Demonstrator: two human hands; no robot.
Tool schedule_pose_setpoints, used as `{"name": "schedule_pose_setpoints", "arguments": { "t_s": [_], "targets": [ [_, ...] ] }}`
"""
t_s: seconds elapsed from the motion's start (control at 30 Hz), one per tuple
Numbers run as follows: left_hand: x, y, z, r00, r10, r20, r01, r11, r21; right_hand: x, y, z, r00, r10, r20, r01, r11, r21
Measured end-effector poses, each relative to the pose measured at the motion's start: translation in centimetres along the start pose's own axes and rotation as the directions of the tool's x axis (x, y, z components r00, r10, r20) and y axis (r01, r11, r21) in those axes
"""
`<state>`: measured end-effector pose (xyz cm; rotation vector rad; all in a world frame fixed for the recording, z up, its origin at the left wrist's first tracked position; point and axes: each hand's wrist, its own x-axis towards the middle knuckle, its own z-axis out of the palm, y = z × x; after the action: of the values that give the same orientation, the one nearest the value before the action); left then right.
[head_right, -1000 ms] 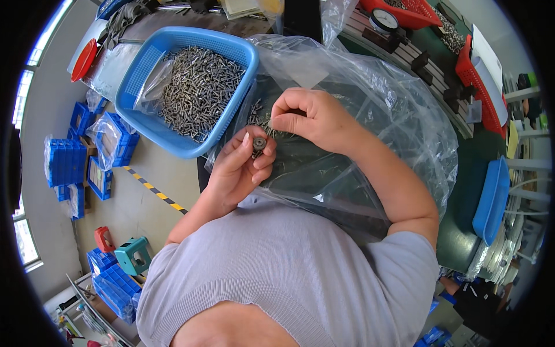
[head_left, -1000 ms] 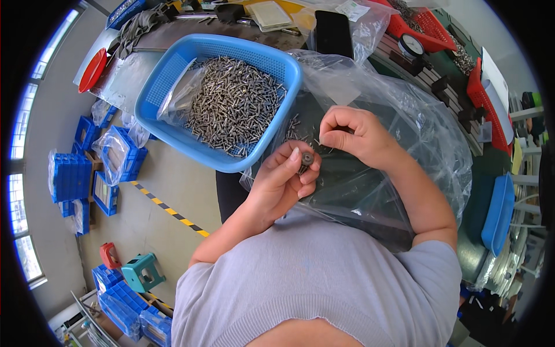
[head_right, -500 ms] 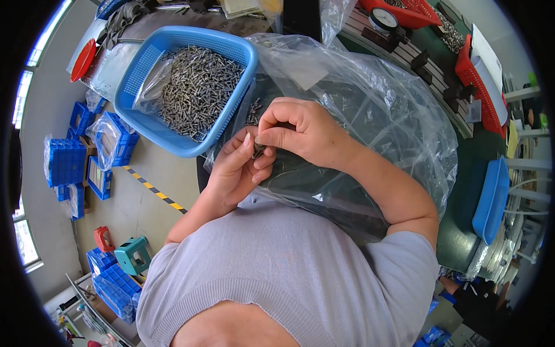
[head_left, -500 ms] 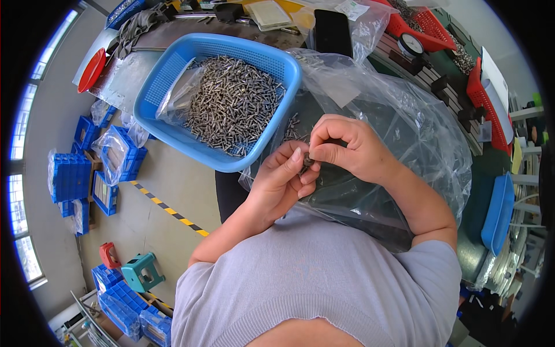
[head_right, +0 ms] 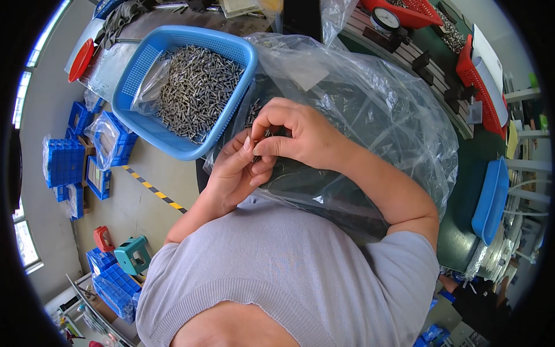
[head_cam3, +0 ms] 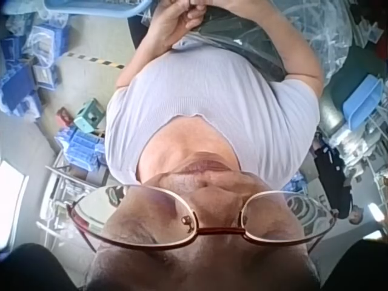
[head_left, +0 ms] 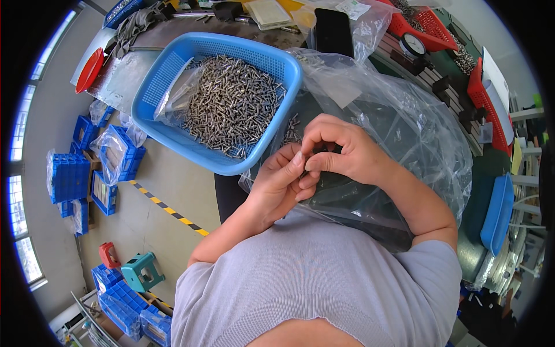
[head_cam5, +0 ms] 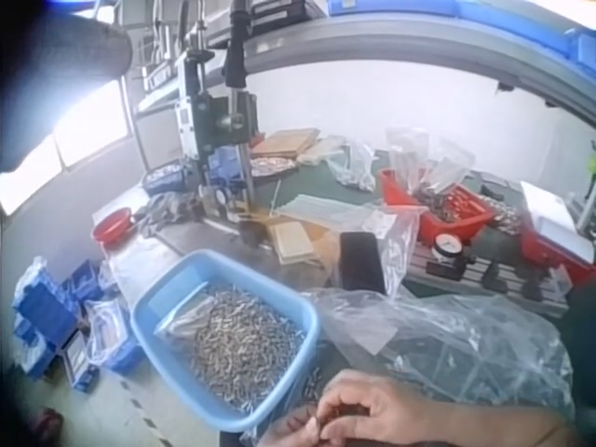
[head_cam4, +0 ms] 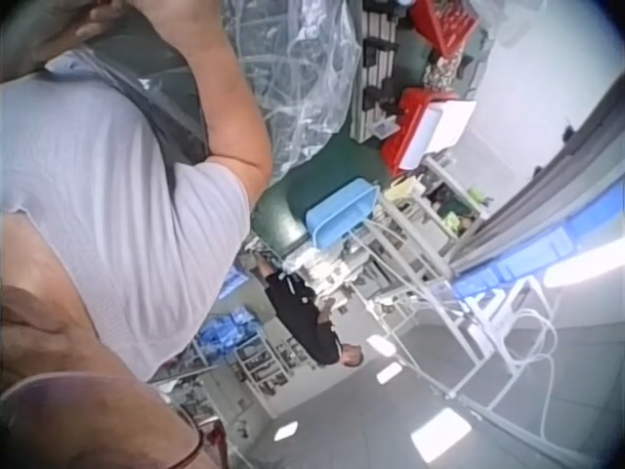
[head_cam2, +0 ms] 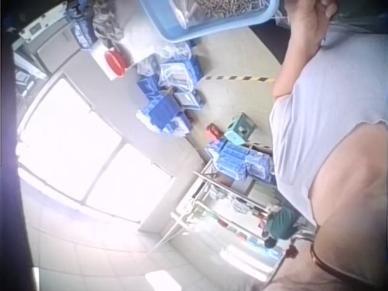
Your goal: Inserting small metal screws into small circular metal base components at a workbench.
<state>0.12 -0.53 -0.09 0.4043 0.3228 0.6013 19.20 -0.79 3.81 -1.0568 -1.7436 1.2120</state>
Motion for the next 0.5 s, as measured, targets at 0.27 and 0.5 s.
{"name": "schedule_pose_setpoints", "arguments": {
  "t_s": [0.27,0.5],
  "targets": [
    [-0.2,0.0,0.5,0.999,0.000,-0.036,-0.002,0.999,-0.039,-0.1,-0.2,-0.2,0.997,-0.074,-0.027,0.071,0.994,-0.083],
    [-0.1,-0.3,0.4,0.999,0.024,-0.049,-0.025,1.000,-0.020,-0.3,-0.4,-1.0,0.992,-0.121,-0.026,0.118,0.988,-0.100]
  ]
}}
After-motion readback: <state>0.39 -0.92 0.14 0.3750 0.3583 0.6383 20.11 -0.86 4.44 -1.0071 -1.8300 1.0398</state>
